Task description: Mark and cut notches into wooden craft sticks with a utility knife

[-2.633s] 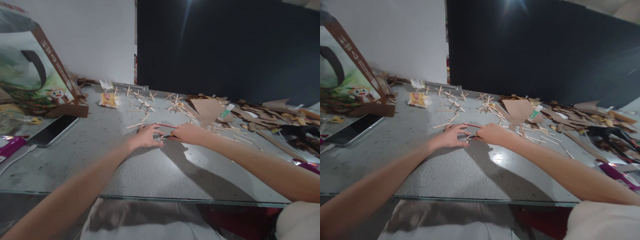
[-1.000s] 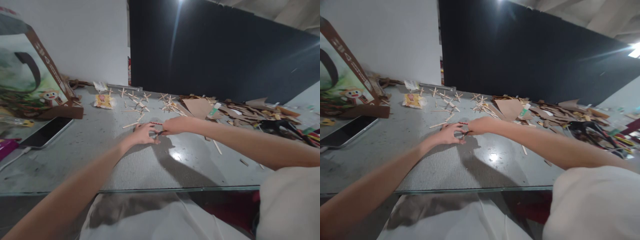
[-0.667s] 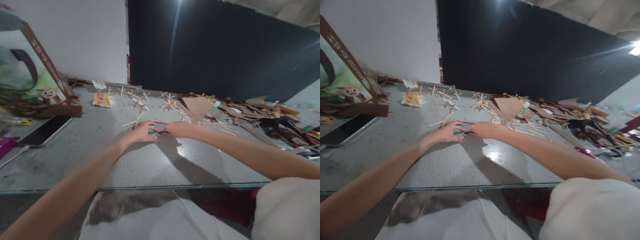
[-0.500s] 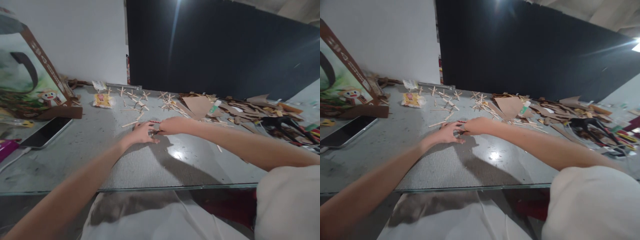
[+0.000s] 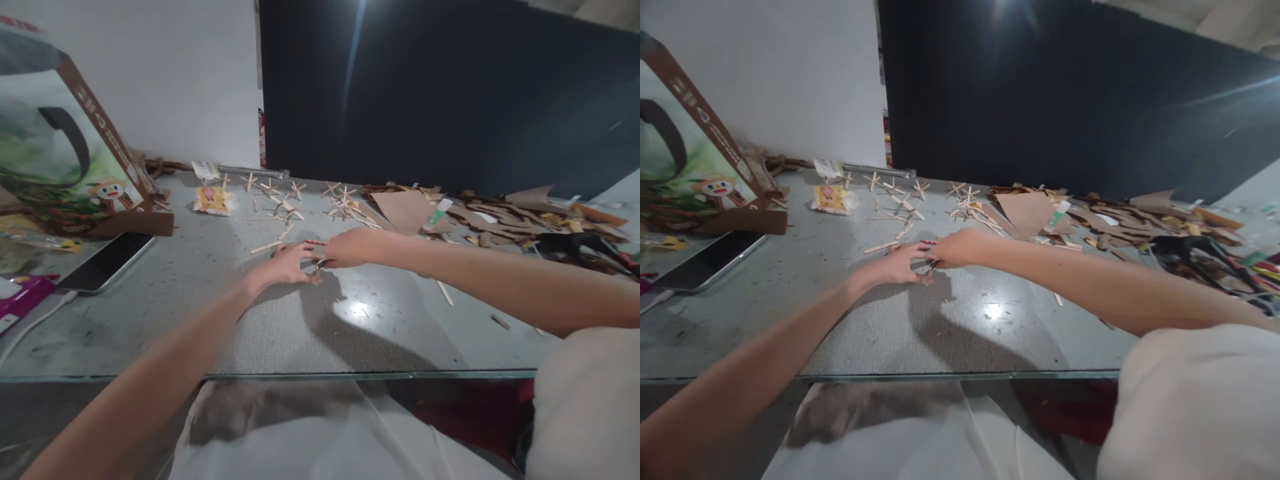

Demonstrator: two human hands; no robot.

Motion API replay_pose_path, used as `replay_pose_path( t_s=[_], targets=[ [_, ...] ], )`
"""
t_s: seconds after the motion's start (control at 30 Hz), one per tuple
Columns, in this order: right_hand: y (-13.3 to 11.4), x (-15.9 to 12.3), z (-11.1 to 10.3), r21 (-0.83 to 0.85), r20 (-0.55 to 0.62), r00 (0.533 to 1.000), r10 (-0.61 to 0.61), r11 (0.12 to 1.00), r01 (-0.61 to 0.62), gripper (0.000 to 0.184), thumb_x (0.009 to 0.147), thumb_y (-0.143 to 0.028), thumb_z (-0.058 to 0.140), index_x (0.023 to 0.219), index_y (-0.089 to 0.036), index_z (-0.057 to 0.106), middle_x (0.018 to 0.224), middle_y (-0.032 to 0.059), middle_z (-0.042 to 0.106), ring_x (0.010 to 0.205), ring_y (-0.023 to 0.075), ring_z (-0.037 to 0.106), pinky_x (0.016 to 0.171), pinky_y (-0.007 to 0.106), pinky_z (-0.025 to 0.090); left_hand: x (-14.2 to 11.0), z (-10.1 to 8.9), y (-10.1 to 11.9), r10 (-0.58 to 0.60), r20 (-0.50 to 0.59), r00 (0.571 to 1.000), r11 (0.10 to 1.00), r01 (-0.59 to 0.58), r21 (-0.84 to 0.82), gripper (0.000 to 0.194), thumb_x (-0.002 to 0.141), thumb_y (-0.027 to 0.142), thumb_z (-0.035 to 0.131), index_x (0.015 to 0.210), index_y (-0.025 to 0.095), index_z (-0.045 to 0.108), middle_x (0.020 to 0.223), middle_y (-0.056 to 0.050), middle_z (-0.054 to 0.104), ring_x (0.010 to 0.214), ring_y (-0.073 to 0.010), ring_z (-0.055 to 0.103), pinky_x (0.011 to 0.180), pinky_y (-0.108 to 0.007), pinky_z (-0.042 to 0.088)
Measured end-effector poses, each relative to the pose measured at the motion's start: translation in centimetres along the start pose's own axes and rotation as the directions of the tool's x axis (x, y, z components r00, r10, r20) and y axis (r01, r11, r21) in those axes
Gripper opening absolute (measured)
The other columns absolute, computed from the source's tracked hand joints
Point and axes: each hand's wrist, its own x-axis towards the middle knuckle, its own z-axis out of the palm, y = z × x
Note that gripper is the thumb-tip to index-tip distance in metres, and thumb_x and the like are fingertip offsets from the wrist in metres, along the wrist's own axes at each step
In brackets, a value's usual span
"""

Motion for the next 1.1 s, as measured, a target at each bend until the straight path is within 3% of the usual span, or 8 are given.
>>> replay_pose_path(
  t_s=[0.13, 0.4, 0.63, 0.87, 1.0, 1.1],
  targets=[
    [0.2, 0.0, 0.6, 0.080, 0.008, 0.999, 0.041, 0.996, -0.041, 0.046, 0.106, -0.044, 0.045, 0.122, -0.012, 0.074, 0.091, 0.0171, 0.075, 0.085, 0.0302, 0.072, 0.069, 0.034, 0.047, 0.1, 0.0, 0.0, -0.009, 0.012, 1.000, 1.000, 0.009, 0.021, 0.058, 0.081, 0.060, 0.076, 0.133, 0.034, 0.071, 0.165, -0.005, 0.044, 0.152, -0.0364, 0.036, 0.122, -0.052, 0.023],
    [0.2, -0.4, 4.6, 0.178, -0.090, 0.988, 0.125, 0.978, -0.108, 0.047, 0.108, -0.043, 0.039, 0.112, -0.014, 0.076, 0.090, 0.0172, 0.076, 0.080, 0.0292, 0.073, 0.067, 0.034, 0.048, 0.1, -0.2, 0.0, -0.024, 0.050, 0.998, 0.999, 0.023, 0.025, 0.063, 0.083, 0.066, 0.070, 0.137, 0.034, 0.068, 0.170, -0.007, 0.035, 0.157, -0.0382, 0.027, 0.124, -0.056, 0.017],
    [-0.1, -0.7, 4.3, 0.162, -0.125, 0.985, 0.121, 0.982, -0.101, 0.045, 0.109, -0.041, 0.040, 0.113, -0.013, 0.075, 0.097, 0.0190, 0.077, 0.083, 0.0277, 0.074, 0.070, 0.034, 0.051, -0.1, -0.4, -0.2, -0.039, 0.073, 0.997, 0.999, 0.040, -0.008, 0.065, 0.084, 0.065, 0.070, 0.140, 0.031, 0.065, 0.171, -0.008, 0.032, 0.159, -0.0381, 0.024, 0.126, -0.054, 0.016],
    [-0.9, -1.6, 4.5, 0.113, -0.244, 0.954, 0.175, 0.982, -0.151, 0.048, 0.110, -0.044, 0.039, 0.106, -0.015, 0.077, 0.098, 0.0185, 0.077, 0.092, 0.0306, 0.075, 0.075, 0.035, 0.051, -0.6, -1.1, 0.0, 0.020, -0.011, 1.000, 0.991, -0.021, -0.131, 0.056, 0.088, 0.050, 0.067, 0.138, 0.024, 0.065, 0.157, -0.011, 0.053, 0.147, -0.0308, 0.047, 0.120, -0.041, 0.036],
    [-1.1, -2.5, 5.0, 0.153, -0.309, 0.913, 0.267, 0.961, -0.229, 0.052, 0.111, -0.045, 0.033, 0.112, -0.014, 0.074, 0.094, 0.0193, 0.076, 0.085, 0.0293, 0.074, 0.068, 0.034, 0.050, -0.7, -1.4, 0.3, -0.097, -0.072, 0.993, 0.963, 0.075, -0.259, 0.051, 0.093, 0.038, 0.056, 0.143, 0.027, 0.059, 0.152, -0.008, 0.059, 0.139, -0.0248, 0.057, 0.112, -0.036, 0.046],
    [-1.0, -3.0, 5.4, 0.182, -0.338, 0.882, 0.328, 0.942, -0.281, 0.052, 0.111, -0.046, 0.032, 0.115, -0.014, 0.072, 0.089, 0.0175, 0.076, 0.079, 0.0284, 0.073, 0.062, 0.032, 0.047, -0.7, -1.2, 0.7, -0.171, -0.124, 0.977, 0.962, 0.139, -0.233, 0.043, 0.094, 0.034, 0.052, 0.134, 0.025, 0.065, 0.138, -0.010, 0.069, 0.124, -0.0244, 0.066, 0.104, -0.036, 0.051]
  ],
)
